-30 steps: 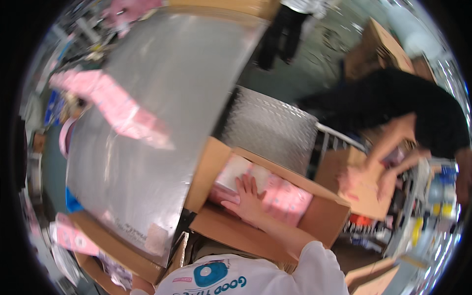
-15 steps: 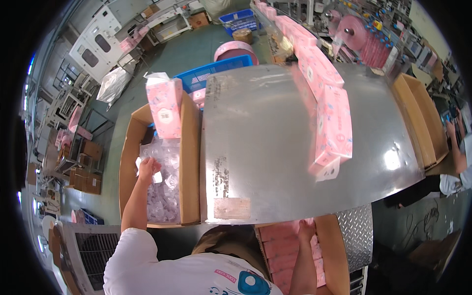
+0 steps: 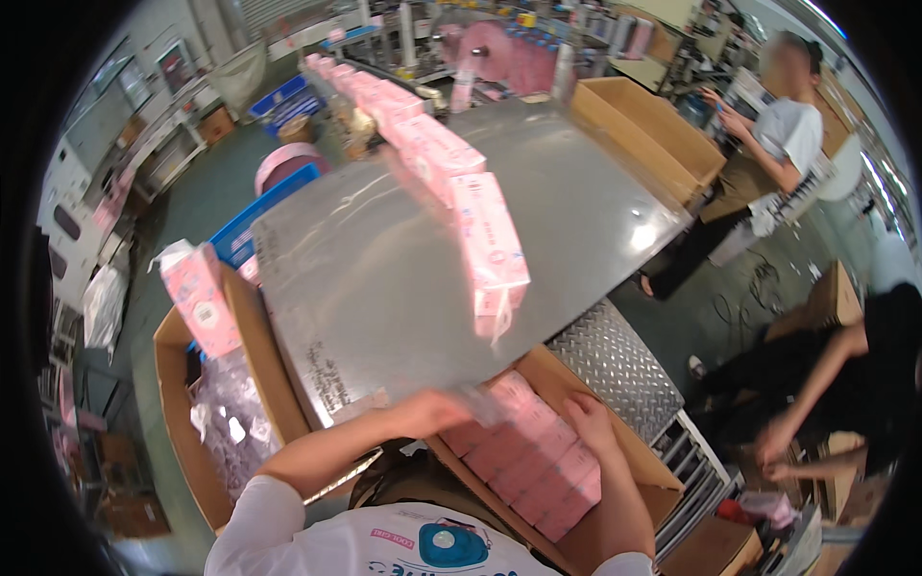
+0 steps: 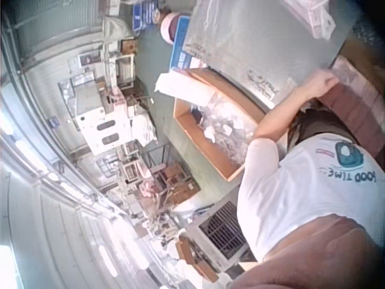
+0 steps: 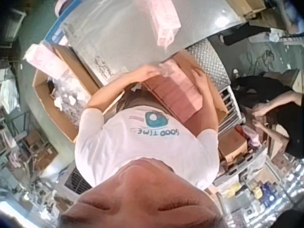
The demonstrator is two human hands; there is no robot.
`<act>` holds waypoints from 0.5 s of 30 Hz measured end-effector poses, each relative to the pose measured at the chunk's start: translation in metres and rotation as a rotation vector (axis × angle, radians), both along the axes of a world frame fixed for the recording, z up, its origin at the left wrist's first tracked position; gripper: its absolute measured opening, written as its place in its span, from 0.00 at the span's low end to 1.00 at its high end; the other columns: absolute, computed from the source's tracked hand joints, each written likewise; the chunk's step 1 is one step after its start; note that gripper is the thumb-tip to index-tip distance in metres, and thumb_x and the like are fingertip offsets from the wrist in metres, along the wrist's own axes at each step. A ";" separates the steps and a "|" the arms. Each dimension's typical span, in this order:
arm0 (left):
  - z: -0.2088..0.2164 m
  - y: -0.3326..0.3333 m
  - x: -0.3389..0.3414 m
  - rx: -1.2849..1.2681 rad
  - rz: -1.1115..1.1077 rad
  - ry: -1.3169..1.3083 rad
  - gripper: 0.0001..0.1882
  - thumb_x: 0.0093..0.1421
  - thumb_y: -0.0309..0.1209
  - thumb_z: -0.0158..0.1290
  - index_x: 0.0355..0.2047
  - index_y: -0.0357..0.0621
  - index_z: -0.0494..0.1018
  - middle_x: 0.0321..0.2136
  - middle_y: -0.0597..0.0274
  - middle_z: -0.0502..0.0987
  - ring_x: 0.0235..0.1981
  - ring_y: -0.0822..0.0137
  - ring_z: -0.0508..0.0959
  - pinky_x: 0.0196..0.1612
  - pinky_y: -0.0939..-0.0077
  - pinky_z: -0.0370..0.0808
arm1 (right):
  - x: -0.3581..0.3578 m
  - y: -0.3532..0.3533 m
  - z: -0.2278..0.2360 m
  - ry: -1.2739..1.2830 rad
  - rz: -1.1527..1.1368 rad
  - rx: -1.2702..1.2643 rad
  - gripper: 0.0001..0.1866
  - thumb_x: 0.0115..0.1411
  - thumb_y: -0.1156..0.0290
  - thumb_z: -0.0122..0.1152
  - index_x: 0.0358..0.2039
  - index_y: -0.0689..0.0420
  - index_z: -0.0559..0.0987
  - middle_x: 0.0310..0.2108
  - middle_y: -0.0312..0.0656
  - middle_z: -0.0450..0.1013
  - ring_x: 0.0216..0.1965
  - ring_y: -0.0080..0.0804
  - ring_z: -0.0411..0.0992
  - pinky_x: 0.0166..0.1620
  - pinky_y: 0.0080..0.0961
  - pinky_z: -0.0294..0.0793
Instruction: The person packs pink tissue boxes into cardboard boxes and slides the filled boxes onto a conveyor belt.
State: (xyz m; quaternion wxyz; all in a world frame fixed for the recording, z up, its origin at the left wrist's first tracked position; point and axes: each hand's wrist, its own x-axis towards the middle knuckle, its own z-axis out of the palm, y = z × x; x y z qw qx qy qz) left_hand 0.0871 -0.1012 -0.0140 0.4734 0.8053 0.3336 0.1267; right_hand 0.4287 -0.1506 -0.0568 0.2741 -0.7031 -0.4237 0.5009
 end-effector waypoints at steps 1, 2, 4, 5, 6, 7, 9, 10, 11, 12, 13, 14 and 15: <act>-0.021 -0.001 0.029 -0.003 -0.233 0.163 0.17 0.62 0.41 0.46 0.41 0.43 0.75 0.36 0.48 0.77 0.38 0.52 0.77 0.41 0.61 0.73 | 0.003 0.000 0.013 0.021 -0.007 0.000 0.24 0.58 0.62 0.58 0.50 0.67 0.71 0.44 0.48 0.73 0.45 0.31 0.70 0.48 0.23 0.68; -0.027 -0.004 0.050 0.048 -0.389 0.377 0.23 0.61 0.49 0.44 0.44 0.44 0.73 0.35 0.45 0.77 0.38 0.46 0.76 0.41 0.55 0.71 | 0.005 0.002 0.028 0.041 -0.014 0.002 0.24 0.58 0.63 0.57 0.50 0.67 0.71 0.44 0.48 0.73 0.44 0.30 0.71 0.48 0.22 0.69; -0.043 -0.004 0.058 0.062 -0.470 0.502 0.25 0.60 0.51 0.45 0.45 0.44 0.72 0.33 0.44 0.77 0.37 0.45 0.76 0.42 0.54 0.71 | -0.008 0.008 0.066 0.024 0.020 0.064 0.23 0.59 0.63 0.56 0.50 0.67 0.71 0.46 0.47 0.73 0.45 0.30 0.71 0.49 0.23 0.68; -0.039 0.000 0.058 0.017 -0.359 0.420 0.24 0.59 0.51 0.45 0.44 0.44 0.73 0.33 0.45 0.77 0.36 0.46 0.76 0.41 0.55 0.71 | -0.012 0.014 0.080 0.020 0.049 0.121 0.23 0.60 0.63 0.56 0.50 0.66 0.71 0.46 0.47 0.73 0.46 0.30 0.71 0.49 0.23 0.68; -0.030 0.002 0.054 -0.030 -0.243 0.343 0.24 0.59 0.51 0.46 0.43 0.44 0.73 0.32 0.46 0.77 0.35 0.46 0.76 0.41 0.56 0.71 | -0.021 0.025 0.092 0.024 0.082 0.179 0.23 0.60 0.63 0.56 0.50 0.66 0.71 0.46 0.47 0.73 0.47 0.30 0.71 0.49 0.23 0.68; -0.024 0.007 0.048 -0.074 -0.134 0.269 0.23 0.59 0.51 0.47 0.42 0.44 0.74 0.32 0.46 0.77 0.34 0.47 0.76 0.41 0.58 0.71 | -0.033 0.042 0.103 0.034 0.094 0.246 0.23 0.58 0.63 0.57 0.50 0.66 0.71 0.46 0.48 0.72 0.49 0.33 0.70 0.51 0.24 0.68; -0.029 0.000 0.058 -0.071 -0.180 0.285 0.21 0.59 0.48 0.48 0.40 0.44 0.75 0.32 0.48 0.77 0.34 0.49 0.76 0.41 0.61 0.72 | -0.069 0.090 0.121 -0.146 0.183 0.423 0.27 0.56 0.61 0.60 0.52 0.64 0.70 0.50 0.51 0.69 0.53 0.38 0.67 0.52 0.29 0.67; -0.031 0.000 0.067 -0.054 -0.211 0.282 0.20 0.59 0.47 0.49 0.38 0.44 0.76 0.32 0.48 0.77 0.34 0.50 0.76 0.41 0.62 0.72 | -0.086 0.117 0.132 -0.353 0.249 0.550 0.30 0.54 0.59 0.62 0.53 0.61 0.69 0.53 0.52 0.66 0.55 0.41 0.65 0.53 0.32 0.67; -0.032 0.004 0.065 -0.026 -0.191 0.113 0.18 0.59 0.46 0.50 0.38 0.44 0.76 0.32 0.50 0.77 0.34 0.52 0.76 0.40 0.64 0.73 | -0.105 0.143 0.134 -0.618 0.270 0.652 0.35 0.51 0.58 0.63 0.56 0.60 0.65 0.58 0.53 0.60 0.56 0.46 0.62 0.53 0.37 0.67; -0.033 0.004 0.056 -0.004 -0.167 -0.053 0.17 0.59 0.44 0.50 0.37 0.44 0.76 0.33 0.51 0.77 0.33 0.54 0.76 0.39 0.65 0.73 | -0.123 0.166 0.131 -0.879 0.292 0.744 0.41 0.48 0.56 0.65 0.59 0.58 0.61 0.62 0.54 0.53 0.57 0.52 0.59 0.53 0.41 0.66; -0.030 0.007 0.042 0.007 -0.137 -0.219 0.15 0.60 0.42 0.51 0.36 0.43 0.76 0.33 0.53 0.77 0.33 0.56 0.76 0.38 0.67 0.73 | -0.139 0.183 0.126 -0.882 0.341 0.596 0.43 0.47 0.56 0.65 0.61 0.57 0.58 0.63 0.53 0.49 0.57 0.53 0.59 0.53 0.42 0.67; -0.009 0.019 0.017 -0.041 0.019 -0.231 0.13 0.59 0.40 0.52 0.36 0.44 0.76 0.33 0.53 0.77 0.34 0.56 0.76 0.39 0.67 0.73 | -0.148 0.198 0.120 -0.885 0.382 0.438 0.45 0.46 0.55 0.65 0.62 0.56 0.55 0.64 0.52 0.46 0.56 0.54 0.59 0.52 0.44 0.67; 0.021 0.030 -0.021 -0.090 0.170 -0.240 0.11 0.58 0.37 0.53 0.35 0.45 0.76 0.33 0.53 0.77 0.35 0.57 0.76 0.40 0.67 0.73 | -0.153 0.211 0.117 -0.882 0.416 0.278 0.48 0.45 0.55 0.64 0.63 0.55 0.52 0.66 0.51 0.42 0.55 0.55 0.59 0.52 0.45 0.67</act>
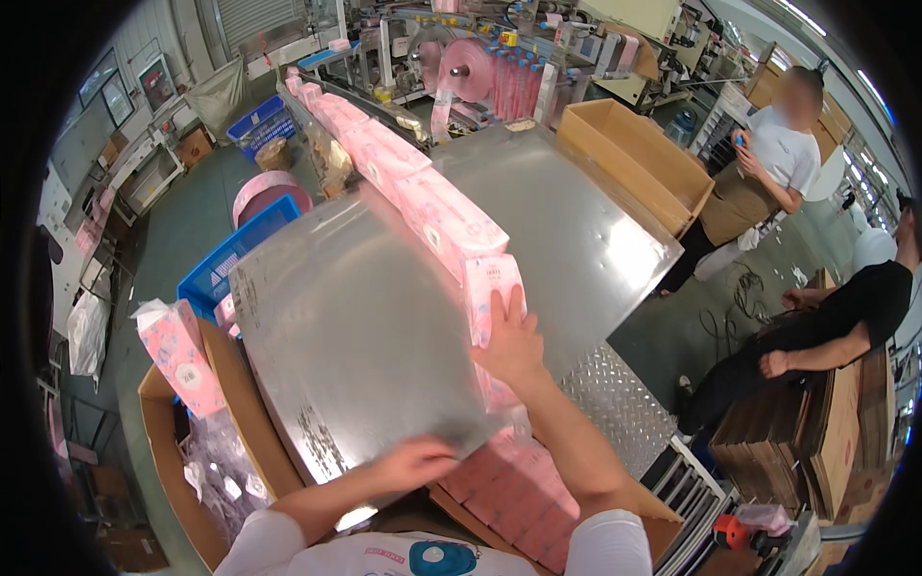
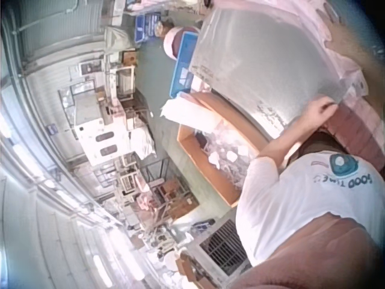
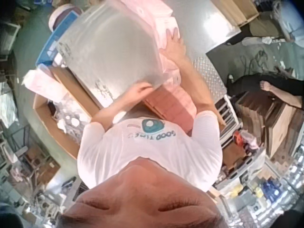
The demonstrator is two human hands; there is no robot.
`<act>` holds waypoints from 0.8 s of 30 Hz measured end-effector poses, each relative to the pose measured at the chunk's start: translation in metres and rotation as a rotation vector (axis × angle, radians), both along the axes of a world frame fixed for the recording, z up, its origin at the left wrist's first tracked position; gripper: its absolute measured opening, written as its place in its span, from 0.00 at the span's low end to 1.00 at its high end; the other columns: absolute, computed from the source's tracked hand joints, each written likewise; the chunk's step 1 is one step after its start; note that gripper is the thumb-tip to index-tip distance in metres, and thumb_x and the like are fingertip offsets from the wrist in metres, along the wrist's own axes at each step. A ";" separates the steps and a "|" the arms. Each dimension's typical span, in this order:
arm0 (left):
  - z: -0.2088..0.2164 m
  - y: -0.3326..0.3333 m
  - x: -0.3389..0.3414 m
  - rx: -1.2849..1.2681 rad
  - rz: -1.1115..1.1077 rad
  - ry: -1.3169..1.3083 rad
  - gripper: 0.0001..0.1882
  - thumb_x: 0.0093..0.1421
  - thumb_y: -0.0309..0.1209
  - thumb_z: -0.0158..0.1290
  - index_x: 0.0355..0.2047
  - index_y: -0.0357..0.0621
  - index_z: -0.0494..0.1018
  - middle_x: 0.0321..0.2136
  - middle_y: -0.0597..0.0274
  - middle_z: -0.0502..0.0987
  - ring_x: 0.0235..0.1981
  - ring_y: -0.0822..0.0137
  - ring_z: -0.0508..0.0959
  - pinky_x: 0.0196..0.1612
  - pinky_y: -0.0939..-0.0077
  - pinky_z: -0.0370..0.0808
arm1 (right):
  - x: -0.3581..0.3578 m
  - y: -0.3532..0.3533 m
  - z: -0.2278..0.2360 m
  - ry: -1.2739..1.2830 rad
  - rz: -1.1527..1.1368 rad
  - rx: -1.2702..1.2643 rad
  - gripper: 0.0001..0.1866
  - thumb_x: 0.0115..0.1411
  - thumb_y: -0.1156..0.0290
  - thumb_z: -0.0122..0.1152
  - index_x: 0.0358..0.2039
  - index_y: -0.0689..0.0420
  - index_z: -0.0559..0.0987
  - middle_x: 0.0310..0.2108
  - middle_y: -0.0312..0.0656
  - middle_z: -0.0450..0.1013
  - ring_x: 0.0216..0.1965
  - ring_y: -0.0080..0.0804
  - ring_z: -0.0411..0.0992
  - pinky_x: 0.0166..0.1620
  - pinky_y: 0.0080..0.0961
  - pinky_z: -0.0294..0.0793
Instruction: The person packs pink tissue boxes into cardboard boxes and slides the filled boxes onto a conveyor belt.
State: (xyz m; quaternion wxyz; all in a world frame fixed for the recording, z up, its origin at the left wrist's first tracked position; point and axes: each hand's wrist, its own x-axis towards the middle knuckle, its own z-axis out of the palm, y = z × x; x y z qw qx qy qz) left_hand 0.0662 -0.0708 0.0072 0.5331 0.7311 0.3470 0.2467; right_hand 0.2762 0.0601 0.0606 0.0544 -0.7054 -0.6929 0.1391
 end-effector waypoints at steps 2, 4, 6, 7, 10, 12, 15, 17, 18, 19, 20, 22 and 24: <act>0.027 -0.003 -0.114 -0.035 0.566 -0.084 0.07 0.56 0.28 0.52 0.34 0.41 0.76 0.31 0.61 0.77 0.35 0.67 0.76 0.37 0.74 0.74 | -0.010 -0.009 -0.012 0.053 0.138 0.055 0.48 0.44 0.56 0.64 0.63 0.54 0.52 0.65 0.50 0.43 0.51 0.55 0.62 0.46 0.46 0.70; 0.013 -0.033 -0.250 0.079 1.279 -0.044 0.07 0.58 0.29 0.49 0.28 0.40 0.74 0.25 0.65 0.76 0.28 0.74 0.74 0.32 0.79 0.72 | -0.020 -0.013 -0.012 0.088 0.252 0.059 0.47 0.43 0.57 0.63 0.63 0.53 0.52 0.65 0.49 0.43 0.49 0.55 0.63 0.43 0.46 0.72; 0.044 -0.067 -0.332 -0.034 1.389 0.726 0.16 0.61 0.38 0.47 0.30 0.37 0.75 0.22 0.59 0.75 0.25 0.70 0.73 0.30 0.70 0.71 | -0.050 -0.013 -0.005 0.141 0.344 -0.008 0.47 0.43 0.57 0.63 0.63 0.53 0.53 0.65 0.48 0.44 0.50 0.55 0.63 0.44 0.47 0.72; 0.024 -0.100 -0.378 -0.038 1.245 1.220 0.16 0.59 0.39 0.50 0.30 0.35 0.75 0.24 0.53 0.76 0.29 0.58 0.76 0.35 0.61 0.71 | -0.064 -0.007 0.005 0.178 0.426 -0.065 0.46 0.44 0.57 0.62 0.62 0.53 0.53 0.65 0.48 0.45 0.50 0.54 0.63 0.45 0.47 0.72; 0.028 -0.074 -0.338 0.571 0.974 1.423 0.13 0.57 0.35 0.53 0.32 0.34 0.75 0.30 0.49 0.77 0.38 0.50 0.76 0.43 0.57 0.70 | -0.073 0.032 -0.001 0.292 0.576 0.125 0.42 0.46 0.55 0.62 0.60 0.54 0.59 0.63 0.49 0.51 0.52 0.52 0.62 0.48 0.48 0.68; 0.052 -0.004 -0.273 0.068 1.234 0.663 0.14 0.56 0.31 0.54 0.39 0.34 0.75 0.37 0.50 0.77 0.44 0.58 0.75 0.45 0.67 0.70 | -0.071 0.099 -0.001 0.202 0.467 0.467 0.40 0.48 0.52 0.62 0.59 0.54 0.61 0.63 0.50 0.51 0.57 0.51 0.58 0.54 0.48 0.62; 0.055 0.084 -0.176 -0.036 0.925 0.257 0.29 0.56 0.35 0.57 0.55 0.37 0.63 0.51 0.47 0.70 0.51 0.59 0.71 0.53 0.68 0.67 | -0.080 0.190 0.020 0.159 0.229 0.431 0.37 0.52 0.50 0.60 0.60 0.50 0.62 0.66 0.50 0.43 0.65 0.55 0.42 0.59 0.58 0.51; 0.017 0.116 -0.128 0.238 0.640 0.306 0.45 0.48 0.45 0.63 0.60 0.36 0.55 0.57 0.42 0.61 0.58 0.43 0.61 0.59 0.58 0.58 | -0.095 0.230 0.003 0.111 0.244 0.351 0.36 0.52 0.46 0.58 0.60 0.45 0.63 0.66 0.50 0.42 0.66 0.59 0.37 0.60 0.60 0.46; 0.018 0.130 -0.092 0.458 0.614 0.315 0.48 0.46 0.52 0.62 0.61 0.41 0.54 0.57 0.42 0.61 0.60 0.42 0.58 0.58 0.41 0.53 | -0.096 0.252 -0.018 0.139 0.252 0.269 0.36 0.52 0.45 0.56 0.60 0.44 0.63 0.67 0.48 0.41 0.66 0.61 0.35 0.62 0.58 0.43; 0.032 0.138 -0.062 0.542 0.520 0.461 0.45 0.46 0.55 0.59 0.58 0.44 0.59 0.57 0.45 0.61 0.60 0.43 0.56 0.55 0.33 0.52 | -0.096 0.268 -0.031 0.167 0.259 0.183 0.35 0.53 0.43 0.55 0.60 0.42 0.64 0.67 0.47 0.41 0.66 0.62 0.34 0.63 0.56 0.40; 0.046 0.138 -0.049 0.618 0.437 0.633 0.42 0.45 0.58 0.57 0.56 0.47 0.64 0.57 0.48 0.62 0.61 0.45 0.55 0.53 0.26 0.50 | -0.108 0.265 -0.035 0.144 0.286 0.143 0.34 0.52 0.39 0.52 0.55 0.44 0.70 0.67 0.47 0.43 0.66 0.64 0.30 0.64 0.57 0.37; 0.040 0.130 -0.032 0.720 0.204 0.628 0.36 0.45 0.60 0.55 0.49 0.50 0.70 0.57 0.54 0.62 0.62 0.47 0.53 0.50 0.22 0.49 | -0.109 0.279 -0.039 0.131 0.345 0.196 0.29 0.53 0.41 0.51 0.49 0.46 0.75 0.65 0.46 0.47 0.66 0.63 0.33 0.64 0.56 0.39; 0.039 0.126 -0.027 0.794 0.113 0.598 0.29 0.45 0.60 0.54 0.36 0.50 0.77 0.57 0.64 0.62 0.61 0.49 0.54 0.47 0.21 0.50 | -0.080 0.307 -0.045 -0.086 0.588 0.255 0.20 0.55 0.48 0.52 0.37 0.50 0.80 0.61 0.42 0.57 0.65 0.57 0.42 0.64 0.54 0.45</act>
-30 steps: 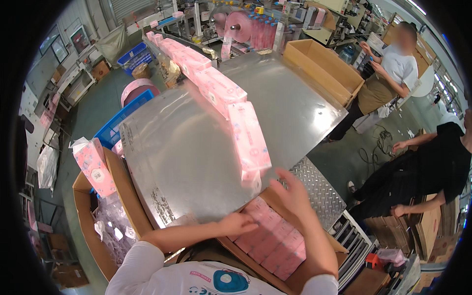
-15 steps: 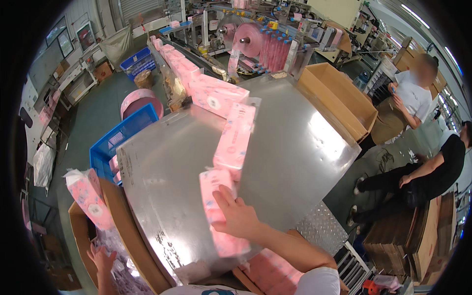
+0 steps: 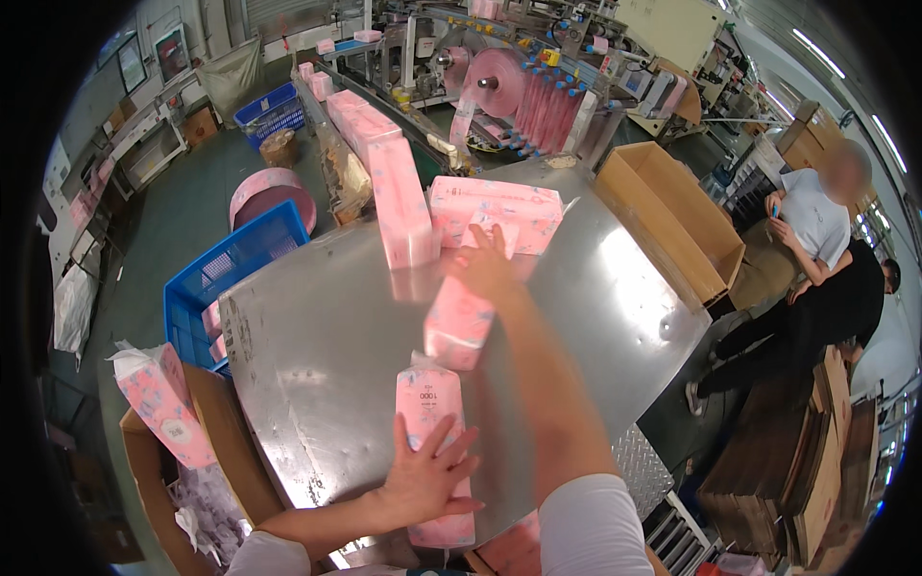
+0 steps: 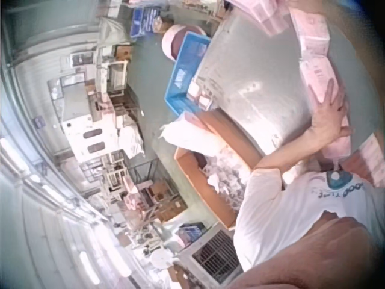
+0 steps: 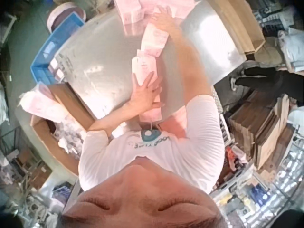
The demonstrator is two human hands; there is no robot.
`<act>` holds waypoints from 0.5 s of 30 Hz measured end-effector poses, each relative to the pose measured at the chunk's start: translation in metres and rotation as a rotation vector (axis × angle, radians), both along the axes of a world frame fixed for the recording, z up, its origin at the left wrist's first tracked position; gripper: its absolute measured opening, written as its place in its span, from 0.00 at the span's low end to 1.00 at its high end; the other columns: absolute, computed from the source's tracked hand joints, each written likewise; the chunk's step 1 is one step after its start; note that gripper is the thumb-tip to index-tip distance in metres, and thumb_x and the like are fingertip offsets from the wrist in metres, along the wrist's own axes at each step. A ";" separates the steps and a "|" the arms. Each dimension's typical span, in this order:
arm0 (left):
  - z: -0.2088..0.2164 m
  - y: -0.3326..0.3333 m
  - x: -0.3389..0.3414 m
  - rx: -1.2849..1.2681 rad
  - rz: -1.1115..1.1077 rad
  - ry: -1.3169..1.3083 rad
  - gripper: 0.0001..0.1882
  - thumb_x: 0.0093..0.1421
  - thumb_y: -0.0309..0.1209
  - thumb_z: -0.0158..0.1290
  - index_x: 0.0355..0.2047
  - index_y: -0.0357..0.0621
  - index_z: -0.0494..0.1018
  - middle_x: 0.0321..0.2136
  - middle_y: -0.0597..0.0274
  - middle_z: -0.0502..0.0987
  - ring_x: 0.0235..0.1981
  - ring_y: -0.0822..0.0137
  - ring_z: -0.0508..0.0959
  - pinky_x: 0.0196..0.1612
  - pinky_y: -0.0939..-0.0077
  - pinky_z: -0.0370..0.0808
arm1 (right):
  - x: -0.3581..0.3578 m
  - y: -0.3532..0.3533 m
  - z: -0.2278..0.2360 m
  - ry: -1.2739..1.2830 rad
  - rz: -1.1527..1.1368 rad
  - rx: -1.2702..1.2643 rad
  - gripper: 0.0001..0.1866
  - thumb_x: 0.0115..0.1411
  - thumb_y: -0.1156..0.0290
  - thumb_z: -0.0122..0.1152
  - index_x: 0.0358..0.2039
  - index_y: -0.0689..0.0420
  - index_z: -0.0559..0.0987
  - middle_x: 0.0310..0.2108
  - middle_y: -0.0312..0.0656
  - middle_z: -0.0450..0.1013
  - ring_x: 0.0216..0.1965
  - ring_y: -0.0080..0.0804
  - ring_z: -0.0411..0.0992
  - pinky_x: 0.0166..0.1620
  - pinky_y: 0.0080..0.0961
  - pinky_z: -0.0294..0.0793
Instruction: The person packs pink tissue boxes into cardboard boxes and slides the filled boxes onto a conveyor belt.
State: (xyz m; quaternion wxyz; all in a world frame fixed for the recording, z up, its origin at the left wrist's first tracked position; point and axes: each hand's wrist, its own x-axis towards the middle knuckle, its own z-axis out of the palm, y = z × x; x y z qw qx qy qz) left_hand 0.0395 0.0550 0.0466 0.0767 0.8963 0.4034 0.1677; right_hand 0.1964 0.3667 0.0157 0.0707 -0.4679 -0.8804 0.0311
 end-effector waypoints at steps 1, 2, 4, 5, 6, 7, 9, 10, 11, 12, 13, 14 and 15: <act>0.000 -0.001 -0.005 -0.053 0.031 -0.001 0.29 0.45 0.59 0.54 0.38 0.51 0.76 0.57 0.64 0.62 0.61 0.48 0.54 0.47 0.21 0.49 | 0.017 0.001 -0.006 0.086 -0.013 0.008 0.19 0.55 0.50 0.53 0.36 0.51 0.80 0.60 0.42 0.58 0.64 0.56 0.44 0.63 0.53 0.46; 0.001 -0.003 -0.014 -0.106 0.066 -0.002 0.30 0.45 0.59 0.55 0.40 0.51 0.75 0.57 0.63 0.61 0.62 0.48 0.54 0.46 0.20 0.48 | 0.033 -0.003 -0.009 0.173 -0.020 0.016 0.17 0.55 0.53 0.54 0.35 0.52 0.79 0.60 0.41 0.59 0.64 0.54 0.46 0.63 0.51 0.48; -0.003 -0.007 -0.033 -0.182 0.114 -0.022 0.31 0.46 0.58 0.55 0.44 0.52 0.73 0.59 0.64 0.60 0.62 0.48 0.54 0.48 0.22 0.47 | 0.045 -0.032 -0.016 0.303 -0.009 0.018 0.12 0.54 0.59 0.57 0.33 0.52 0.79 0.58 0.41 0.61 0.64 0.50 0.49 0.63 0.50 0.49; -0.005 -0.009 -0.037 -0.152 0.130 -0.047 0.32 0.47 0.57 0.55 0.47 0.51 0.72 0.60 0.63 0.59 0.63 0.48 0.53 0.49 0.23 0.47 | 0.043 -0.060 -0.016 0.340 0.027 0.016 0.09 0.52 0.62 0.59 0.32 0.52 0.79 0.57 0.41 0.62 0.64 0.49 0.49 0.63 0.51 0.49; -0.007 -0.009 -0.035 -0.121 0.140 -0.078 0.33 0.47 0.56 0.55 0.49 0.51 0.70 0.61 0.62 0.57 0.63 0.49 0.53 0.49 0.25 0.48 | 0.043 -0.090 -0.016 0.279 0.238 0.097 0.11 0.52 0.63 0.59 0.36 0.52 0.78 0.59 0.42 0.60 0.64 0.48 0.49 0.64 0.51 0.48; -0.011 -0.008 -0.032 -0.099 0.143 -0.115 0.34 0.48 0.55 0.55 0.51 0.50 0.69 0.62 0.61 0.56 0.63 0.49 0.52 0.50 0.26 0.48 | 0.046 -0.124 -0.013 0.208 0.440 0.169 0.14 0.53 0.65 0.58 0.40 0.53 0.77 0.60 0.42 0.58 0.65 0.47 0.49 0.64 0.50 0.47; -0.016 0.011 -0.037 -0.110 0.218 -0.215 0.41 0.48 0.54 0.55 0.58 0.46 0.60 0.63 0.54 0.52 0.64 0.47 0.50 0.51 0.26 0.47 | 0.012 -0.201 0.039 0.383 0.277 -0.237 0.21 0.50 0.70 0.60 0.46 0.58 0.72 0.58 0.52 0.58 0.64 0.53 0.48 0.63 0.43 0.51; -0.014 0.030 -0.031 -0.106 0.234 -0.280 0.44 0.49 0.54 0.56 0.61 0.44 0.56 0.64 0.50 0.51 0.65 0.46 0.49 0.52 0.26 0.47 | 0.020 -0.191 0.039 0.411 0.207 -0.183 0.24 0.49 0.71 0.60 0.49 0.58 0.70 0.58 0.52 0.58 0.64 0.53 0.48 0.63 0.44 0.52; -0.007 0.060 -0.027 -0.024 0.310 -0.275 0.46 0.49 0.54 0.56 0.62 0.41 0.53 0.64 0.46 0.49 0.65 0.45 0.48 0.52 0.25 0.47 | 0.031 -0.173 0.035 0.440 0.138 -0.141 0.27 0.48 0.71 0.60 0.51 0.58 0.68 0.58 0.53 0.57 0.64 0.53 0.48 0.63 0.44 0.52; 0.007 0.095 -0.023 0.054 0.379 -0.264 0.49 0.50 0.54 0.56 0.62 0.37 0.50 0.64 0.42 0.47 0.65 0.44 0.46 0.52 0.24 0.47 | 0.041 -0.154 0.032 0.476 0.061 -0.100 0.30 0.47 0.72 0.61 0.53 0.58 0.67 0.58 0.53 0.57 0.64 0.53 0.49 0.63 0.44 0.52; 0.013 0.127 -0.016 0.001 0.431 -0.241 0.49 0.50 0.56 0.54 0.62 0.37 0.50 0.64 0.43 0.45 0.65 0.44 0.45 0.51 0.24 0.48 | 0.053 -0.114 0.035 0.407 0.038 -0.003 0.32 0.46 0.72 0.60 0.55 0.57 0.65 0.60 0.53 0.55 0.64 0.52 0.47 0.63 0.44 0.52; 0.001 0.163 -0.005 -0.007 0.493 -0.200 0.52 0.46 0.55 0.58 0.63 0.40 0.48 0.66 0.50 0.42 0.66 0.46 0.43 0.53 0.25 0.48 | 0.063 -0.061 0.040 0.332 0.019 0.094 0.34 0.46 0.73 0.60 0.57 0.56 0.64 0.62 0.53 0.52 0.65 0.51 0.46 0.63 0.44 0.52; 0.000 0.193 -0.001 -0.113 0.568 -0.022 0.52 0.47 0.54 0.58 0.64 0.41 0.47 0.66 0.53 0.42 0.66 0.46 0.42 0.54 0.25 0.49 | 0.066 -0.016 0.044 0.132 -0.049 0.175 0.37 0.45 0.71 0.61 0.59 0.55 0.62 0.62 0.51 0.52 0.65 0.50 0.46 0.62 0.48 0.51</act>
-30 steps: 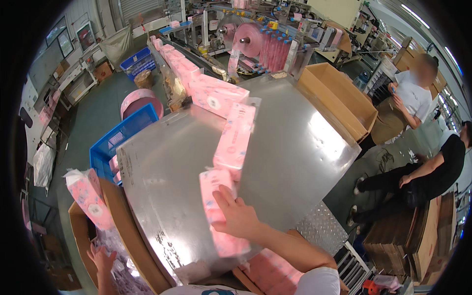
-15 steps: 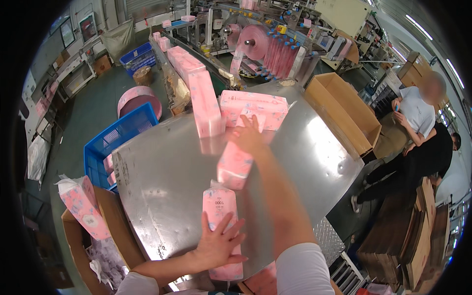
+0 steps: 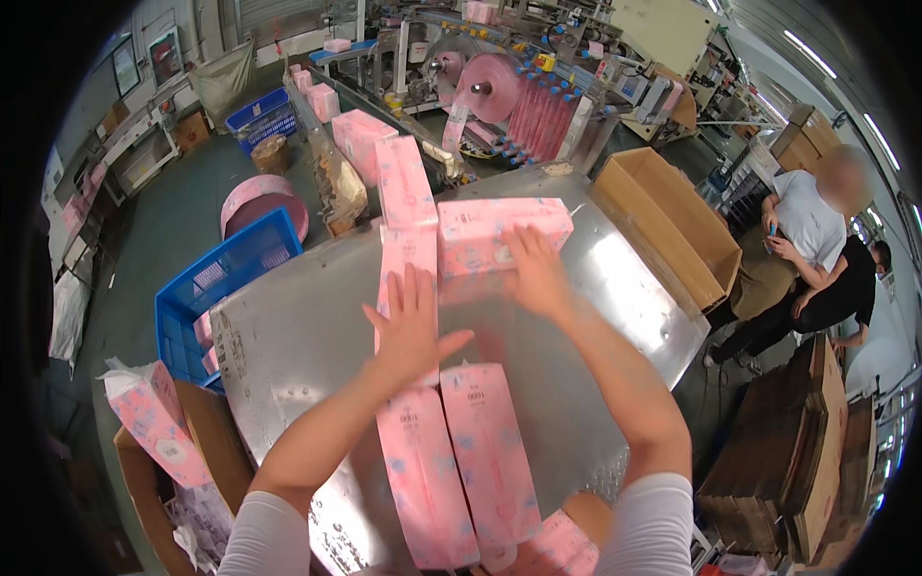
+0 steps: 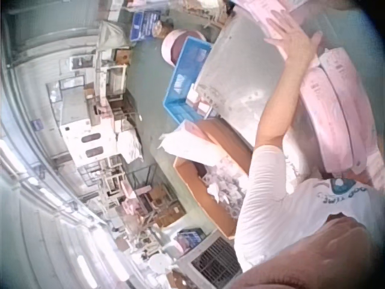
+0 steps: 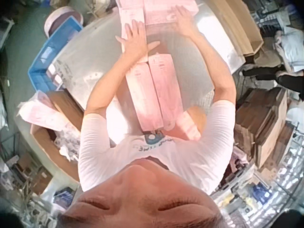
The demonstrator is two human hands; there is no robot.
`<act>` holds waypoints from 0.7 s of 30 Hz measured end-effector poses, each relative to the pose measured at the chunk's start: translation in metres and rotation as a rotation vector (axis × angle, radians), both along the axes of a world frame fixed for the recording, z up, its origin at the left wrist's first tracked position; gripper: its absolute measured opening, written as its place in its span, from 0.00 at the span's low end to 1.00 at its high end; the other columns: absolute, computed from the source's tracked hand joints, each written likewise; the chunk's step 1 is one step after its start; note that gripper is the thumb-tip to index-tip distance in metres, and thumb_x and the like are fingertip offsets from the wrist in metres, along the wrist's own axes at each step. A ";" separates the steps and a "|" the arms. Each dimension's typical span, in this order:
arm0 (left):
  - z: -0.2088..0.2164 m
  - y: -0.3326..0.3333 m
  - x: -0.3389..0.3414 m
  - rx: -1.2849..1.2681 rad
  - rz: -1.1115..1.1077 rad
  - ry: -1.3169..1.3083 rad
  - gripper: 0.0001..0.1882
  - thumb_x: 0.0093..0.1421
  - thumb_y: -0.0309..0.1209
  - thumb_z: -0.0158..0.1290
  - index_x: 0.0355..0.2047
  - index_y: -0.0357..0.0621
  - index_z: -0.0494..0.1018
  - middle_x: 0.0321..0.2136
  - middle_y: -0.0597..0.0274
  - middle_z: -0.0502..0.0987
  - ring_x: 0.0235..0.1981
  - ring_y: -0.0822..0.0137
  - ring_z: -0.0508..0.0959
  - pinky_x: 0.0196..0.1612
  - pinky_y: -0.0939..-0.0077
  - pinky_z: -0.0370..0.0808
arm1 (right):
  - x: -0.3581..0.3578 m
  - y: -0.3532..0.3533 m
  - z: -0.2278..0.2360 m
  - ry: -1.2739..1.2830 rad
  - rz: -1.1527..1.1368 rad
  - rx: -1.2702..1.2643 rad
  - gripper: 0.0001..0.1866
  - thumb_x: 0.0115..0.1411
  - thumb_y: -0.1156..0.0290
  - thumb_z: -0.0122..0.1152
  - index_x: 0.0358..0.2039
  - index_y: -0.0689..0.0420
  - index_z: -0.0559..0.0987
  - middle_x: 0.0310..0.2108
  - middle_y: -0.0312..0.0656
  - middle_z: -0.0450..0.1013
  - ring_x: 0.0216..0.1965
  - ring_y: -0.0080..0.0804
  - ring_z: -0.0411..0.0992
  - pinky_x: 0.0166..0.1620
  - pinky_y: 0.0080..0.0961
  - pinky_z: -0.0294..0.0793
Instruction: The person packs pink tissue boxes into cardboard boxes and slides the filled boxes onto a conveyor belt.
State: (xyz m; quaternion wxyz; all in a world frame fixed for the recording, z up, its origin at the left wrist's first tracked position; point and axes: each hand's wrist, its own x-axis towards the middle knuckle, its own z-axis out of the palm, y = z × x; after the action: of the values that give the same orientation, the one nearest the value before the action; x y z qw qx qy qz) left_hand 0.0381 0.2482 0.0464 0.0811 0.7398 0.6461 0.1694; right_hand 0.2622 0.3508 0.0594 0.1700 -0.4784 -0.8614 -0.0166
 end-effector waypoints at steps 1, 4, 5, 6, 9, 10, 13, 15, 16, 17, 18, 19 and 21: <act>0.002 0.025 -0.003 -0.147 0.079 0.149 0.51 0.47 0.53 0.58 0.64 0.43 0.46 0.66 0.56 0.41 0.66 0.46 0.41 0.54 0.25 0.49 | -0.008 0.032 0.006 -0.153 -0.048 0.056 0.39 0.44 0.69 0.63 0.59 0.55 0.61 0.62 0.49 0.54 0.65 0.49 0.48 0.62 0.50 0.51; -0.001 0.072 -0.027 -0.232 -0.052 0.177 0.47 0.50 0.51 0.55 0.65 0.51 0.45 0.67 0.58 0.40 0.66 0.42 0.37 0.54 0.24 0.50 | -0.033 0.087 0.001 -0.453 -0.128 0.015 0.48 0.39 0.60 0.67 0.61 0.56 0.56 0.62 0.50 0.54 0.64 0.48 0.49 0.63 0.52 0.49; -0.001 0.080 -0.036 -0.234 -0.037 0.221 0.46 0.50 0.49 0.54 0.65 0.55 0.45 0.67 0.60 0.40 0.66 0.42 0.40 0.54 0.26 0.52 | -0.039 0.096 -0.004 -0.524 -0.144 -0.036 0.52 0.37 0.57 0.68 0.62 0.56 0.54 0.62 0.51 0.53 0.64 0.47 0.49 0.63 0.52 0.48; 0.003 0.084 -0.047 -0.240 -0.020 0.265 0.44 0.51 0.47 0.54 0.65 0.60 0.46 0.67 0.61 0.40 0.65 0.42 0.42 0.54 0.28 0.54 | -0.049 0.102 -0.009 -0.497 -0.208 -0.119 0.52 0.37 0.56 0.68 0.62 0.56 0.55 0.62 0.51 0.54 0.64 0.46 0.51 0.62 0.50 0.50; 0.008 0.091 -0.075 -0.305 -0.010 0.265 0.42 0.50 0.44 0.54 0.64 0.68 0.47 0.67 0.61 0.41 0.61 0.40 0.52 0.53 0.37 0.62 | -0.064 0.096 0.001 -0.424 -0.349 -0.450 0.49 0.37 0.51 0.68 0.60 0.55 0.61 0.58 0.52 0.60 0.60 0.44 0.57 0.60 0.43 0.57; 0.008 0.085 -0.086 -0.337 -0.018 0.251 0.42 0.50 0.43 0.55 0.64 0.70 0.48 0.67 0.60 0.42 0.60 0.39 0.56 0.53 0.40 0.64 | -0.061 0.089 0.019 -0.388 -0.370 -0.610 0.46 0.38 0.50 0.67 0.58 0.56 0.64 0.56 0.52 0.63 0.58 0.44 0.61 0.59 0.40 0.59; 0.007 0.046 -0.114 -0.246 -0.046 0.308 0.43 0.49 0.40 0.56 0.64 0.69 0.48 0.66 0.55 0.43 0.54 0.39 0.64 0.50 0.45 0.69 | -0.013 0.044 0.024 -0.303 -0.441 -0.814 0.39 0.41 0.48 0.66 0.52 0.57 0.71 0.48 0.51 0.71 0.50 0.44 0.69 0.54 0.33 0.66; -0.004 0.005 -0.132 -0.185 -0.085 0.269 0.42 0.49 0.40 0.56 0.63 0.68 0.49 0.65 0.51 0.44 0.51 0.38 0.65 0.49 0.46 0.70 | 0.049 -0.004 0.007 -0.129 -0.385 -0.872 0.34 0.45 0.48 0.64 0.48 0.57 0.75 0.44 0.48 0.75 0.46 0.42 0.73 0.51 0.32 0.69; -0.004 -0.024 -0.135 -0.190 -0.103 0.240 0.42 0.48 0.40 0.56 0.63 0.64 0.51 0.65 0.48 0.43 0.50 0.37 0.66 0.48 0.47 0.70 | 0.076 -0.030 -0.011 0.016 -0.292 -0.902 0.31 0.48 0.49 0.62 0.47 0.57 0.76 0.42 0.47 0.75 0.43 0.40 0.74 0.49 0.33 0.70; -0.002 -0.063 -0.145 -0.207 -0.095 0.224 0.42 0.48 0.40 0.56 0.63 0.61 0.52 0.65 0.45 0.43 0.49 0.36 0.66 0.48 0.49 0.71 | 0.067 -0.065 -0.006 0.097 -0.270 -1.004 0.29 0.50 0.50 0.61 0.47 0.57 0.76 0.43 0.46 0.75 0.44 0.38 0.74 0.49 0.31 0.70; -0.003 -0.104 -0.153 -0.201 -0.080 0.208 0.43 0.48 0.42 0.57 0.63 0.56 0.52 0.65 0.43 0.43 0.49 0.36 0.66 0.48 0.49 0.70 | 0.058 -0.103 0.005 0.177 -0.247 -1.097 0.28 0.52 0.51 0.60 0.47 0.57 0.76 0.43 0.46 0.75 0.44 0.35 0.74 0.49 0.30 0.70; -0.004 -0.141 -0.154 -0.192 -0.080 0.193 0.44 0.48 0.45 0.58 0.63 0.51 0.51 0.64 0.40 0.42 0.48 0.35 0.66 0.48 0.49 0.70 | 0.063 -0.131 -0.004 0.121 -0.252 -1.256 0.26 0.56 0.53 0.58 0.47 0.59 0.75 0.44 0.46 0.75 0.45 0.33 0.73 0.49 0.28 0.70; 0.005 -0.208 -0.151 -0.213 -0.125 -0.050 0.48 0.48 0.51 0.58 0.63 0.43 0.50 0.64 0.36 0.41 0.49 0.30 0.64 0.50 0.45 0.67 | 0.043 -0.209 -0.042 0.470 -0.305 -1.128 0.26 0.58 0.47 0.52 0.41 0.57 0.79 0.37 0.45 0.77 0.38 0.34 0.75 0.43 0.30 0.71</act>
State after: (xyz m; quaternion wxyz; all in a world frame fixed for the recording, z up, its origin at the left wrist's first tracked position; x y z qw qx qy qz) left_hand -0.1130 0.0401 0.0512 0.1856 0.7614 0.6108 0.1129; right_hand 0.3056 0.1415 0.0175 0.0720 -0.6029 -0.5994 0.5216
